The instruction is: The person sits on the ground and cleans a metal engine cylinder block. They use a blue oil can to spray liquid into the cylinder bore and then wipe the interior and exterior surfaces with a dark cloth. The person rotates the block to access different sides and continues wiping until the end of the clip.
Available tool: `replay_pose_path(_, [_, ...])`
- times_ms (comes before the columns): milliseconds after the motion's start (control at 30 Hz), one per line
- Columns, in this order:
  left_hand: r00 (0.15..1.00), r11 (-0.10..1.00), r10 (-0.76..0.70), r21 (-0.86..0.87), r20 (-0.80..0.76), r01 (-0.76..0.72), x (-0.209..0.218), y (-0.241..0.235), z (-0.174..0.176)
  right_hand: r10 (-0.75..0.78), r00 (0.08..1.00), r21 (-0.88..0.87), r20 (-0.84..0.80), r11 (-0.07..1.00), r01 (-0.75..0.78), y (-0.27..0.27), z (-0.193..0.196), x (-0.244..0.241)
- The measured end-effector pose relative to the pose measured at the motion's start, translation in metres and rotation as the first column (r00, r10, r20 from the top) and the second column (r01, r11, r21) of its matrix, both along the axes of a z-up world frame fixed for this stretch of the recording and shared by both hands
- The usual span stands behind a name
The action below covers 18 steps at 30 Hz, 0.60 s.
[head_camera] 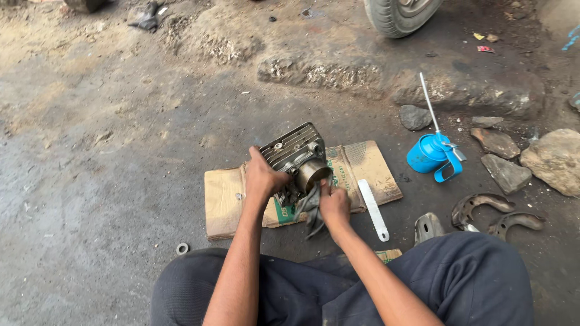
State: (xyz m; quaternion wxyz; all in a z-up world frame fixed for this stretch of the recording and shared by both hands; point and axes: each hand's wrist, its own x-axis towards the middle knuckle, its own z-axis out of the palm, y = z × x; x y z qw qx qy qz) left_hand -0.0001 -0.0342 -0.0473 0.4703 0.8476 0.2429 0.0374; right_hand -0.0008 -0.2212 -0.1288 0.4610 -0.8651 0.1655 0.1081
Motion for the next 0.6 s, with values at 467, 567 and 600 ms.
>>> replay_pose_path(467, [0.994, 0.998, -0.015, -0.063, -0.106, 0.008, 0.009, 0.009, 0.009, -0.261, 0.965, 0.749, 0.034, 0.646, 0.148, -0.027, 0.033, 0.001])
replay_pose_path(567, [0.996, 0.998, -0.018, -0.066, -0.089, 0.012, 0.01, 0.008, 0.007, -0.446, 0.894, 0.756, 0.037, 0.598, 0.266, -0.02, 0.043, 0.004])
replay_pose_path(600, [0.996, 0.998, -0.017, -0.068, -0.091, 0.011, 0.011, 0.009, 0.006, -0.423, 0.902, 0.736, 0.081, 0.636, 0.232, -0.014, 0.048, -0.001])
